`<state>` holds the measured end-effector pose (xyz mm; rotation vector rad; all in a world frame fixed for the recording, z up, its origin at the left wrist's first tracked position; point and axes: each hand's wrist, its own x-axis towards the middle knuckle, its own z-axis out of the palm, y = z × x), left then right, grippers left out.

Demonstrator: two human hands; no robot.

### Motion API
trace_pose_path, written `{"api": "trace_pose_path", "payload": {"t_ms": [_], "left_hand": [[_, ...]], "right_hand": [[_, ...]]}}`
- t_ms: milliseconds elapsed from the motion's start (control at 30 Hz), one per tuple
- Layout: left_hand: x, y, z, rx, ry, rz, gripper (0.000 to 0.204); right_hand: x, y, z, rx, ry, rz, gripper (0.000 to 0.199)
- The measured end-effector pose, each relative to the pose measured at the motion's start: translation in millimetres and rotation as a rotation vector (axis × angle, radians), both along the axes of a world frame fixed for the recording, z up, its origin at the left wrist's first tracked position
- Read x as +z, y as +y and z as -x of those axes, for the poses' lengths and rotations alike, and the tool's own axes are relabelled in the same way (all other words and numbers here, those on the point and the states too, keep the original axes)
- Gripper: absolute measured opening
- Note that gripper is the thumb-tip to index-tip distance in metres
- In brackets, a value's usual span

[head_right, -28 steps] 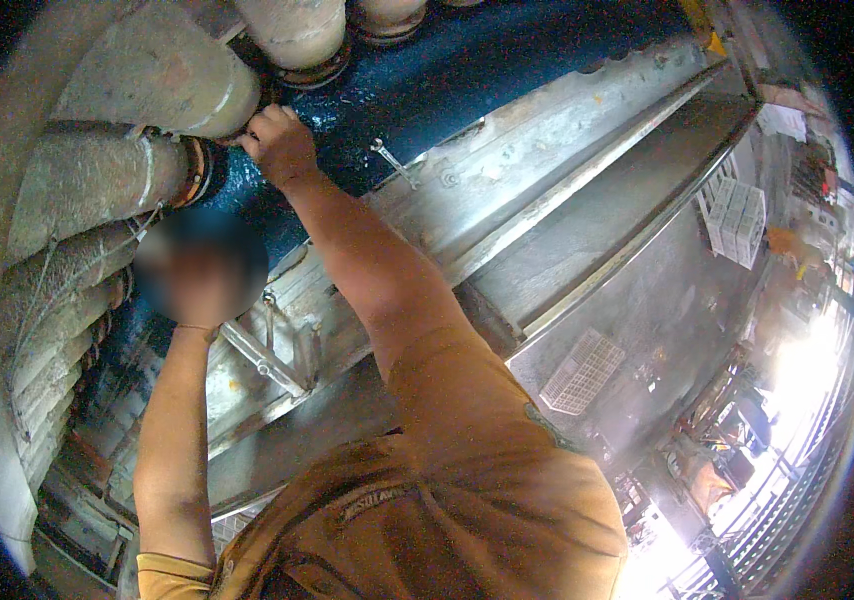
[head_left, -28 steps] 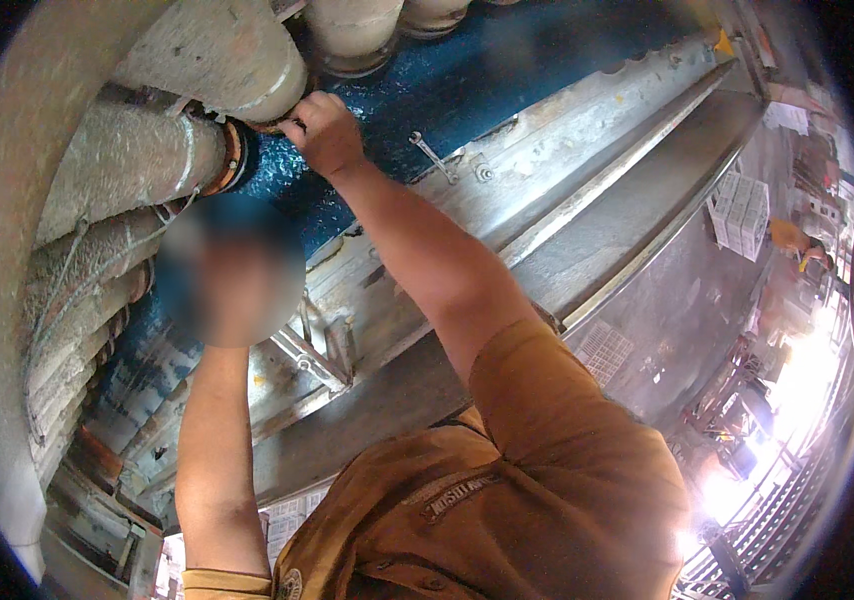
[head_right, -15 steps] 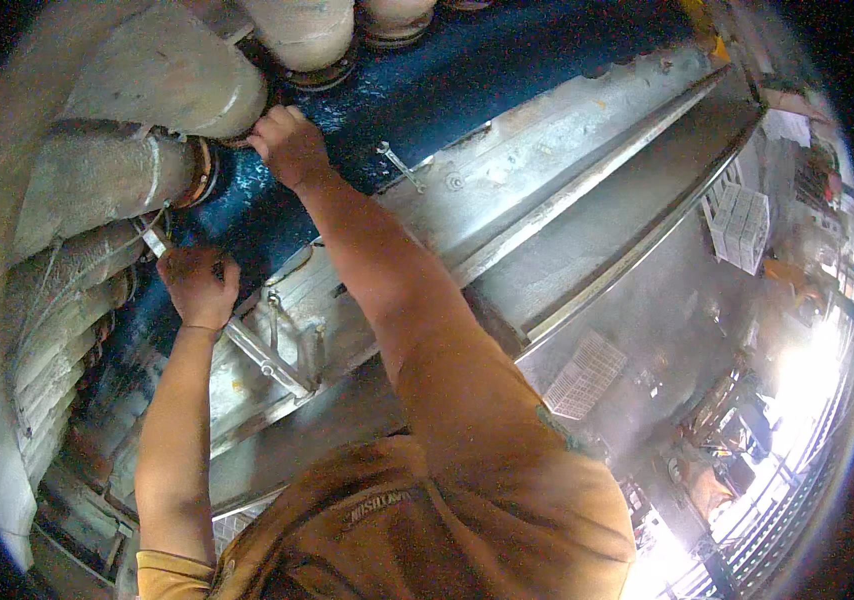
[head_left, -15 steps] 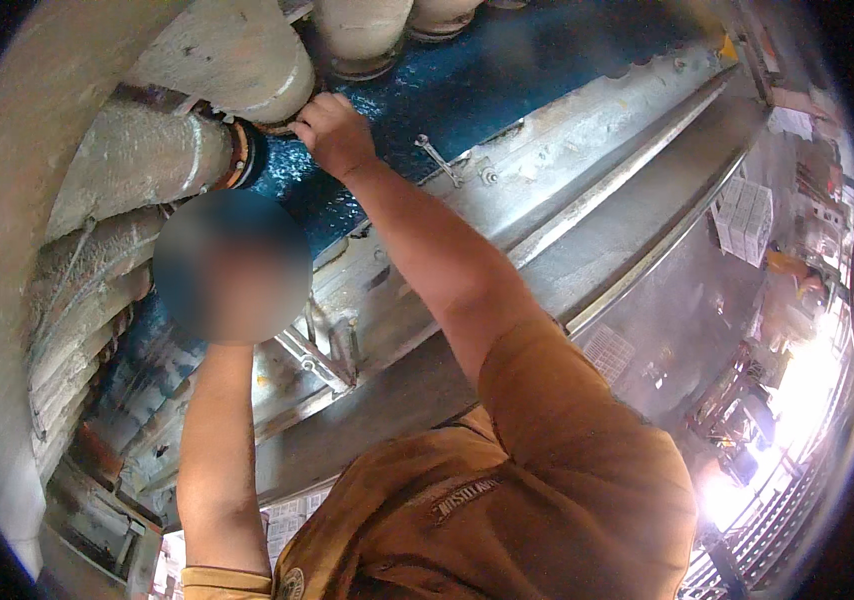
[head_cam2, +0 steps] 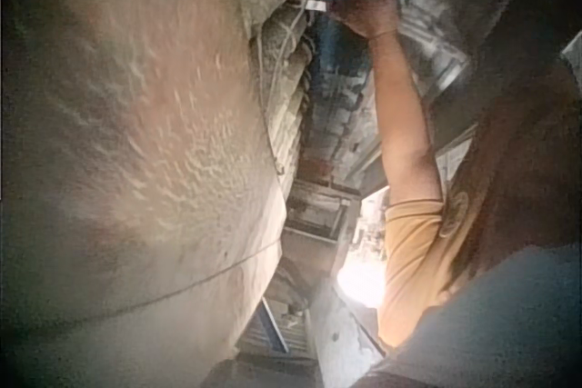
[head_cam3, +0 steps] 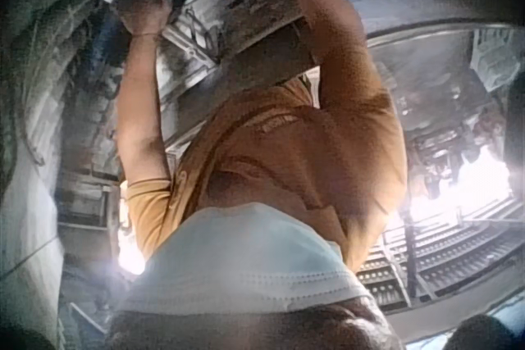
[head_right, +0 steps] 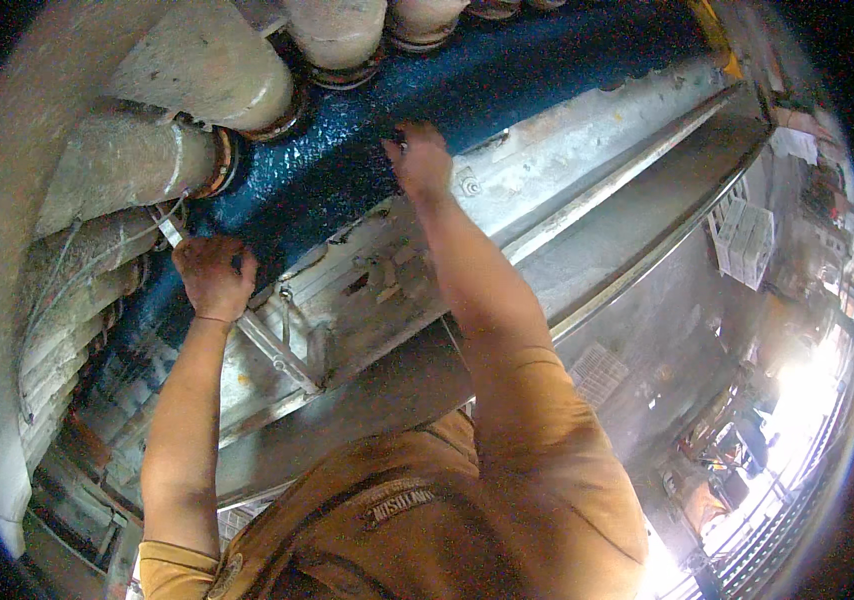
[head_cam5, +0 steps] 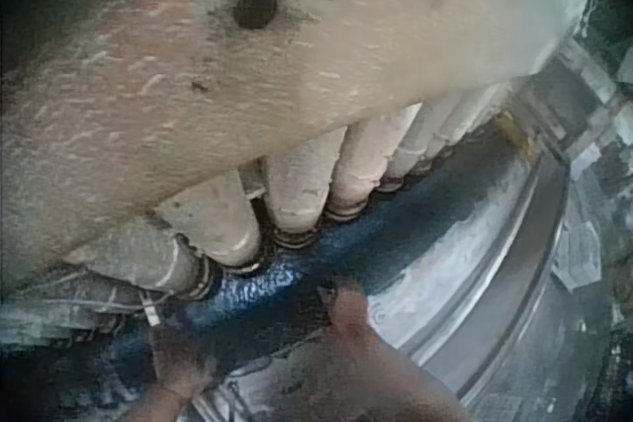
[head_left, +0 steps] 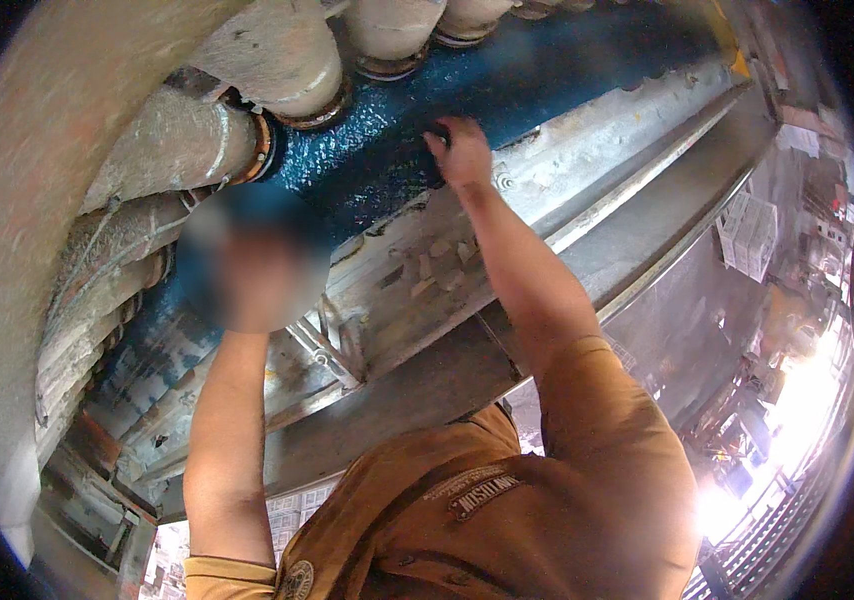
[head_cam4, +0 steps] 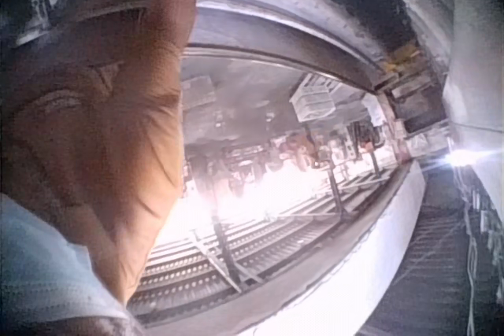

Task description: The person retrieves small metal rings and fasteners from a plastic bag and then attaches them to a blue metal frame using a wrench. The task involves repetitive tightening of fasteners on the frame.

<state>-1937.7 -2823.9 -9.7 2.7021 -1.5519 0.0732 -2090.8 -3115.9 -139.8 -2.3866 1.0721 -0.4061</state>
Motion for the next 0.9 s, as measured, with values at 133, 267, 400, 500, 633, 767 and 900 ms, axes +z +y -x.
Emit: {"api": "trace_pose_path", "payload": {"t_ms": [133,267,400,500,633,767,900], "left_hand": [[11,-4,2,-0.001,0.064,0.032,0.018],[12,-4,-1,-0.103,0.09,0.038,0.02],[18,-31,1,-0.152,0.267,-0.031,0.025],[0,-60,-2,0.202,0.855,0.177,0.036],[-54,-101,-27,0.951,1.766,0.683,0.05],[-64,-135,-40,1.377,1.946,1.082,0.06],[-101,-145,-54,1.255,1.991,1.224,0.063]], "right_hand": [[14,-8,41,-0.038,0.29,-0.152,0.03],[2,-13,44,0.069,0.404,-0.165,0.02],[-2,-17,42,0.169,0.42,-0.147,0.014],[-14,-29,50,-0.045,0.355,-0.742,0.015],[-10,-16,40,0.158,-0.069,-0.618,0.034],[69,4,-27,0.314,-0.016,-1.1,0.03],[61,14,-74,0.515,0.009,-0.786,0.024]]}}
